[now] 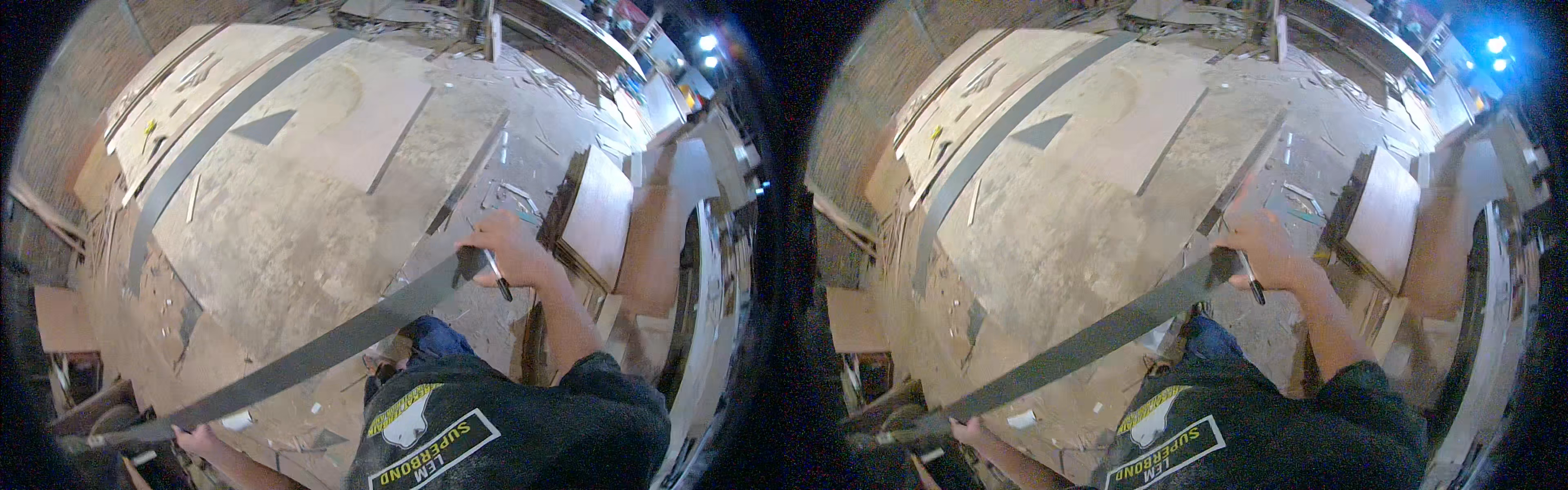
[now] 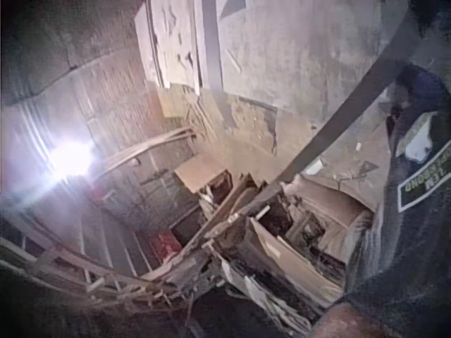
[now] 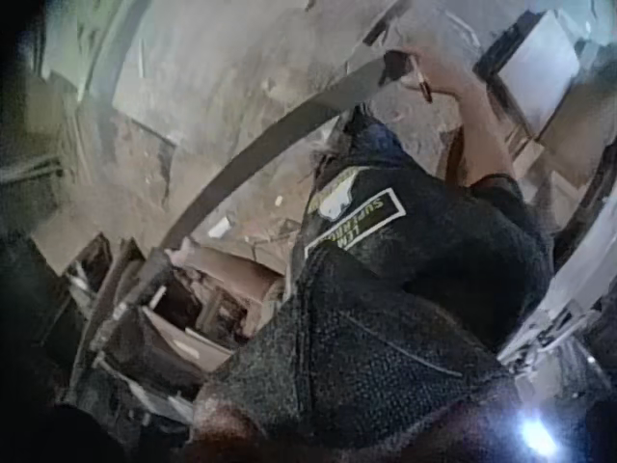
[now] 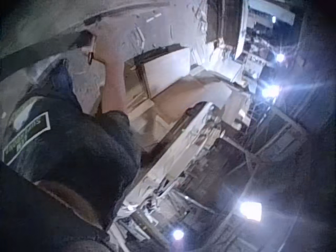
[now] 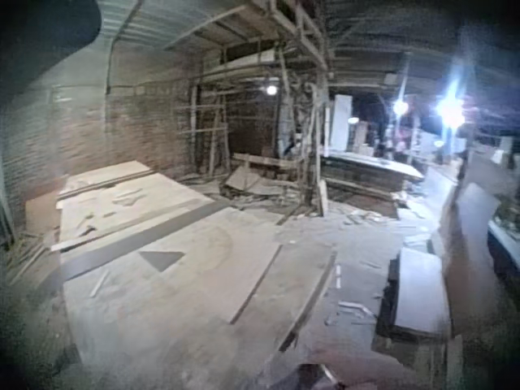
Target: The person handles wooden pieces, picks up a long flexible gray strip and a green circular template, and fits them against a circular wooden structure on a workbench. The person then pours liquid from a bottle onto a piece of sandpaper and rubs a wooden block with it.
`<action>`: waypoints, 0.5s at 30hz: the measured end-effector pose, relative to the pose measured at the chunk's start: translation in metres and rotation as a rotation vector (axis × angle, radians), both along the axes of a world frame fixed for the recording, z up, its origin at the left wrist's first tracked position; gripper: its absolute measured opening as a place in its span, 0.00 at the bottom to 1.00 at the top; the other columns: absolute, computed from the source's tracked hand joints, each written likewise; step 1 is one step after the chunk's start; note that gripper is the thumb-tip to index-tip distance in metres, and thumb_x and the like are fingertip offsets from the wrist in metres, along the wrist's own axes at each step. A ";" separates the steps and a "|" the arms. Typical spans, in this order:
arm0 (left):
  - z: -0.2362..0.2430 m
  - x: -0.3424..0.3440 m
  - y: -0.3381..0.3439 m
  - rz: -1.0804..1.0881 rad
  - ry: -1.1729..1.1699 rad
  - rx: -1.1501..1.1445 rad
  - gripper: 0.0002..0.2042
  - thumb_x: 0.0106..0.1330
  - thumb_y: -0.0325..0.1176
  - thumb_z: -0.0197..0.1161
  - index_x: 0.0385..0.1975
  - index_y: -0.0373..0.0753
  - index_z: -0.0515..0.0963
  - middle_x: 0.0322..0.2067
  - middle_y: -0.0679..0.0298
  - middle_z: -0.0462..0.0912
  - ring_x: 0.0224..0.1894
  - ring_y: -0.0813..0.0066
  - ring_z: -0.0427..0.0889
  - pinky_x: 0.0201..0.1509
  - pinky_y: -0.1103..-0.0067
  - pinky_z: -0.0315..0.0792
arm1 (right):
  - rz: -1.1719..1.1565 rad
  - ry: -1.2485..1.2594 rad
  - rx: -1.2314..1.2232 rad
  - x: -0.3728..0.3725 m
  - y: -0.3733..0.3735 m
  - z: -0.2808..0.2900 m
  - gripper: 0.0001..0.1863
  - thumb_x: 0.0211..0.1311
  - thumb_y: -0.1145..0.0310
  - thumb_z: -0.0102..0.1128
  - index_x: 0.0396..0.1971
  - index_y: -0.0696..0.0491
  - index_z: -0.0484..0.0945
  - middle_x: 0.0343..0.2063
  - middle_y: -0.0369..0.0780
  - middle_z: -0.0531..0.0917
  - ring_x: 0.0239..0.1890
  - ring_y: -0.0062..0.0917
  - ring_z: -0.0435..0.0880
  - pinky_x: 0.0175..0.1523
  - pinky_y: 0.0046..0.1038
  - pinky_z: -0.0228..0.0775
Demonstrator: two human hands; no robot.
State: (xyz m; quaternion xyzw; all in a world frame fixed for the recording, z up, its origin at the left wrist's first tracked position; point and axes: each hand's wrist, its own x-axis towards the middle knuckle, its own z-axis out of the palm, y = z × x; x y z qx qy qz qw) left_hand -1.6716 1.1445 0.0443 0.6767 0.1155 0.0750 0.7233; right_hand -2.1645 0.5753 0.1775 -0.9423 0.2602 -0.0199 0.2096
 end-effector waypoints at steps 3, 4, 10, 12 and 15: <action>-0.030 -0.033 -0.012 0.001 0.067 0.022 0.13 0.70 0.34 0.58 0.48 0.32 0.78 0.31 0.61 0.77 0.31 0.64 0.77 0.36 0.67 0.74 | -0.028 0.079 -0.126 0.013 -0.032 0.011 0.35 0.37 0.60 0.79 0.53 0.42 0.82 0.49 0.40 0.80 0.59 0.39 0.73 0.69 0.51 0.53; -0.041 -0.042 -0.017 0.001 0.095 0.023 0.13 0.70 0.34 0.59 0.47 0.32 0.78 0.29 0.62 0.77 0.30 0.65 0.77 0.34 0.68 0.74 | -0.036 0.078 -0.221 0.018 -0.044 0.015 0.35 0.38 0.63 0.79 0.54 0.42 0.82 0.51 0.40 0.78 0.61 0.38 0.72 0.70 0.52 0.53; -0.082 -0.104 -0.056 -0.247 0.174 0.305 0.12 0.67 0.33 0.62 0.45 0.33 0.77 0.22 0.66 0.74 0.23 0.70 0.75 0.26 0.72 0.72 | -0.047 0.142 -0.283 0.053 -0.160 -0.034 0.32 0.45 0.72 0.75 0.55 0.40 0.81 0.53 0.39 0.78 0.65 0.36 0.70 0.66 0.57 0.57; -0.093 -0.129 -0.070 -0.522 0.124 0.572 0.12 0.66 0.32 0.63 0.45 0.33 0.77 0.19 0.68 0.73 0.21 0.72 0.74 0.23 0.74 0.71 | -0.041 0.172 -0.290 0.057 -0.207 -0.086 0.27 0.49 0.73 0.70 0.53 0.39 0.82 0.50 0.39 0.78 0.64 0.36 0.71 0.63 0.60 0.60; -0.156 -0.122 -0.058 0.294 0.609 -0.251 0.17 0.76 0.47 0.57 0.40 0.37 0.79 0.33 0.62 0.83 0.33 0.70 0.79 0.39 0.73 0.78 | 0.047 0.232 -0.219 0.083 -0.246 -0.149 0.24 0.50 0.76 0.66 0.49 0.40 0.84 0.45 0.37 0.81 0.60 0.35 0.75 0.57 0.56 0.67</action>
